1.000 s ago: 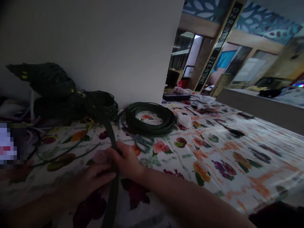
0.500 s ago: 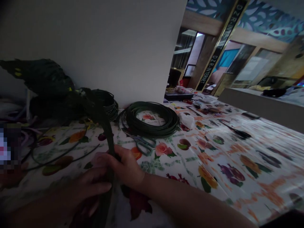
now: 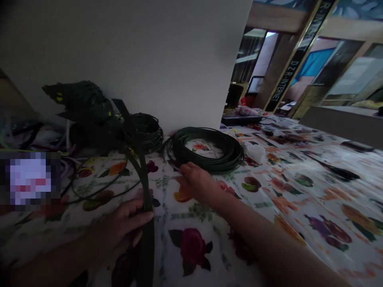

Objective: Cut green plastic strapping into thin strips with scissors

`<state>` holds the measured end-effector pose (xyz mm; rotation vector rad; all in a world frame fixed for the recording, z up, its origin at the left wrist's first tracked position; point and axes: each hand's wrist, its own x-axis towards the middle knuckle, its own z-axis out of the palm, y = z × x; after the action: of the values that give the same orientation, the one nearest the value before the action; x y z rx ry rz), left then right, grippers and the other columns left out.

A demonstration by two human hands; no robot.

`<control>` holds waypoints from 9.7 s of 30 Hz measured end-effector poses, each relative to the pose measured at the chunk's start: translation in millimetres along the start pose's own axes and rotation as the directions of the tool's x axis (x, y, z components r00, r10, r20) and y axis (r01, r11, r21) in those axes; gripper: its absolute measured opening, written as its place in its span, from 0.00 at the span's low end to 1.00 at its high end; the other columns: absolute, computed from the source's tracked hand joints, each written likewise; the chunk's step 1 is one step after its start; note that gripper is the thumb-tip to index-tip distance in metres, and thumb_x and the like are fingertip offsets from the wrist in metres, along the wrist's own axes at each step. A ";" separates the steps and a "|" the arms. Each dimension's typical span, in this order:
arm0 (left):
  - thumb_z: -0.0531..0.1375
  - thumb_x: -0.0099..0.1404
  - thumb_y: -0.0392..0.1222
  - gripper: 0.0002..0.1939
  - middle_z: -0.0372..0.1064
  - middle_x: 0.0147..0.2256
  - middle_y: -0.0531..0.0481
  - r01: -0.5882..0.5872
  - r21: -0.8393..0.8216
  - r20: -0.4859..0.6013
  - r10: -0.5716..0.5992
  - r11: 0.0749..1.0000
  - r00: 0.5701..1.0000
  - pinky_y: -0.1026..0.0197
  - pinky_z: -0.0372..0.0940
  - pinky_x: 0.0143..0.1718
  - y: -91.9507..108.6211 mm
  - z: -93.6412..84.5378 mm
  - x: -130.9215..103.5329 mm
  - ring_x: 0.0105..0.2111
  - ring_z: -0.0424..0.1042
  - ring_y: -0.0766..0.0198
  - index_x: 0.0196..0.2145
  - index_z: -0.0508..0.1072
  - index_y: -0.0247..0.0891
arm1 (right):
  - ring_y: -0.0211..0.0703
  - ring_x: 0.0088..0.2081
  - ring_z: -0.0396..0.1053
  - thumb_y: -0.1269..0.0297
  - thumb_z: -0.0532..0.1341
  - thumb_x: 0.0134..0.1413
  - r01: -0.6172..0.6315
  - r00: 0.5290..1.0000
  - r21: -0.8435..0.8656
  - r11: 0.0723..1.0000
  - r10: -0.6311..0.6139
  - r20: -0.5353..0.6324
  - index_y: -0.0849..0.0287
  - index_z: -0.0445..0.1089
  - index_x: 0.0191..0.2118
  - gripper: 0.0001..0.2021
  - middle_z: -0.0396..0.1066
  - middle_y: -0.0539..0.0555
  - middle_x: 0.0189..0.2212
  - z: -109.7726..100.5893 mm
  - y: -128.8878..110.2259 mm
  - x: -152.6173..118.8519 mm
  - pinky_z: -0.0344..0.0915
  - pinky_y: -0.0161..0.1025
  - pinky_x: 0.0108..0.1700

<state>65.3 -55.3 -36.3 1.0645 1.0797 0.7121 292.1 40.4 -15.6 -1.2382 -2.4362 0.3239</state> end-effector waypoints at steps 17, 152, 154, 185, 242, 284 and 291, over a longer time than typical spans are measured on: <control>0.62 0.62 0.51 0.14 0.64 0.17 0.58 -0.151 0.254 -0.273 0.221 0.955 0.936 0.68 0.55 0.18 27.0 -60.9 13.0 0.15 0.63 0.71 0.32 0.67 0.38 | 0.55 0.43 0.73 0.61 0.58 0.61 -0.171 0.926 -0.408 0.897 0.287 0.243 0.65 0.66 0.49 0.15 0.70 0.63 0.43 -14.8 9.4 -0.9 0.62 0.41 0.40; 0.62 0.63 0.39 0.08 0.75 0.23 0.57 -0.584 0.212 -0.592 0.579 0.783 0.561 0.64 0.72 0.23 68.2 -88.8 -10.5 0.20 0.75 0.65 0.28 0.67 0.37 | 0.38 0.29 0.60 0.54 0.67 0.51 -0.297 0.905 0.458 0.838 0.093 0.415 0.57 0.63 0.33 0.15 0.65 0.47 0.28 5.0 -76.6 -46.1 0.53 0.35 0.28; 0.61 0.63 0.38 0.07 0.75 0.23 0.57 -0.592 0.173 -0.604 0.560 0.787 0.567 0.64 0.73 0.22 67.6 -89.8 -9.0 0.20 0.75 0.65 0.29 0.67 0.37 | 0.38 0.30 0.60 0.52 0.67 0.52 -0.322 0.889 0.457 0.829 0.100 0.447 0.57 0.64 0.34 0.16 0.65 0.47 0.29 5.9 -75.5 -46.4 0.53 0.35 0.28; 0.62 0.62 0.43 0.06 0.73 0.22 0.58 -0.599 0.214 -0.616 0.583 0.771 0.530 0.66 0.70 0.18 72.9 -82.2 -17.7 0.19 0.75 0.64 0.30 0.68 0.42 | 0.35 0.27 0.54 0.57 0.63 0.55 -0.481 0.826 0.574 0.663 0.124 0.549 0.59 0.63 0.28 0.13 0.59 0.46 0.24 9.7 -82.6 -47.0 0.51 0.33 0.27; 0.63 0.62 0.47 0.11 0.72 0.24 0.56 -0.521 0.058 -0.520 0.471 0.852 0.713 0.65 0.69 0.19 52.2 -61.2 -10.3 0.20 0.74 0.65 0.34 0.65 0.41 | 0.34 0.26 0.52 0.48 0.60 0.59 -0.424 0.860 0.608 0.671 0.087 0.504 0.60 0.60 0.28 0.20 0.55 0.45 0.22 27.1 -79.6 -53.3 0.48 0.34 0.25; 0.64 0.62 0.45 0.10 0.68 0.24 0.58 -0.518 0.001 -0.503 0.448 0.855 0.739 0.65 0.71 0.21 50.5 -54.1 -12.1 0.19 0.73 0.68 0.34 0.67 0.40 | 0.35 0.28 0.50 0.44 0.60 0.58 -0.435 0.853 0.616 0.657 0.083 0.515 0.60 0.59 0.28 0.22 0.53 0.45 0.24 12.6 -85.1 -49.4 0.49 0.34 0.27; 0.64 0.62 0.45 0.09 0.67 0.23 0.58 -0.522 0.003 -0.511 0.450 0.853 0.732 0.65 0.71 0.22 51.2 -52.8 -13.1 0.20 0.72 0.68 0.34 0.68 0.40 | 0.35 0.28 0.50 0.42 0.60 0.56 -0.426 0.859 0.595 0.682 0.097 0.503 0.59 0.58 0.28 0.24 0.53 0.46 0.24 14.2 -83.1 -49.2 0.49 0.34 0.27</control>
<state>12.7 -31.1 11.0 1.0779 1.1614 1.5401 252.2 -48.4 -9.1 -1.2313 -2.0616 1.6039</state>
